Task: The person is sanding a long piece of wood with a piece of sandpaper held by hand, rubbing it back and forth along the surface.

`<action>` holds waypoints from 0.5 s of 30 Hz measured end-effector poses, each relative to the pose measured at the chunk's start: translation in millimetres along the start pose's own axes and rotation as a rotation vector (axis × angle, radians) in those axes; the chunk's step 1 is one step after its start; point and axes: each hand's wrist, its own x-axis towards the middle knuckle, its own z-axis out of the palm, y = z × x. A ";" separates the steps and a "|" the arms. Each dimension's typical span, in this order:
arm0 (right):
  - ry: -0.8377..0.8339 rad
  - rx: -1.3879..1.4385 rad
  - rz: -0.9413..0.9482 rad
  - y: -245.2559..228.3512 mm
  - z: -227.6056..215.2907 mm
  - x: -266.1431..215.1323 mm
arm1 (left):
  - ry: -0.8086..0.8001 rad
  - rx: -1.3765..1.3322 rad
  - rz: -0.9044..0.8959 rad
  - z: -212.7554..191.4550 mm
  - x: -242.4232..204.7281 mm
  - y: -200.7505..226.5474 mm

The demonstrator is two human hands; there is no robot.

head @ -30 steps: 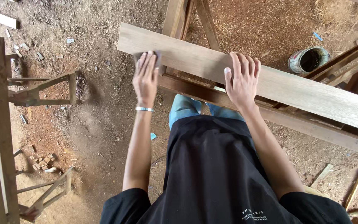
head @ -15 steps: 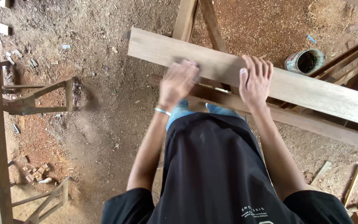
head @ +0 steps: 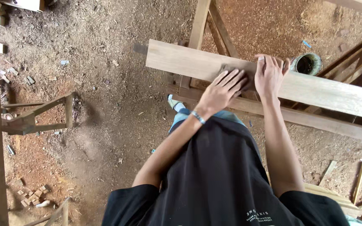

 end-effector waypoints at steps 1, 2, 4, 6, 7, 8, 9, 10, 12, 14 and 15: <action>0.000 0.000 0.019 -1.6 3.8 0.7 | 0.004 0.011 0.016 -4.0 -6.1 -9.6; -0.005 -0.029 0.013 -1.4 6.4 2.2 | 0.008 0.023 0.033 -12.7 -17.2 -26.9; -0.021 -0.087 0.006 1.0 9.5 2.2 | 0.029 0.173 -0.002 -32.0 -41.5 -60.8; -0.030 -0.088 0.006 3.0 11.0 0.2 | 0.041 0.296 -0.197 -53.5 -62.8 -98.3; -0.031 -0.088 0.012 4.2 11.9 -0.7 | 0.030 0.276 -0.342 -64.1 -70.3 -116.4; -0.022 -0.096 0.001 6.5 12.9 -0.2 | 0.046 0.289 -0.447 -73.2 -73.3 -133.2; -0.015 -0.101 -0.008 8.3 14.6 -1.2 | 0.059 0.303 -0.553 -79.4 -72.7 -145.4; -0.008 -0.106 -0.016 10.8 16.6 -2.7 | 0.054 0.371 -0.584 -79.5 -66.2 -151.2; -0.024 -0.143 -0.009 17.6 23.1 -2.5 | 0.043 0.493 -0.646 -71.5 -50.9 -144.3; -0.030 -0.152 -0.004 21.6 26.2 -1.7 | -0.130 0.295 -0.682 -55.7 -32.0 -114.7; -0.032 -0.140 -0.001 22.1 26.7 -1.7 | -0.071 0.272 -0.582 -46.1 -25.1 -93.6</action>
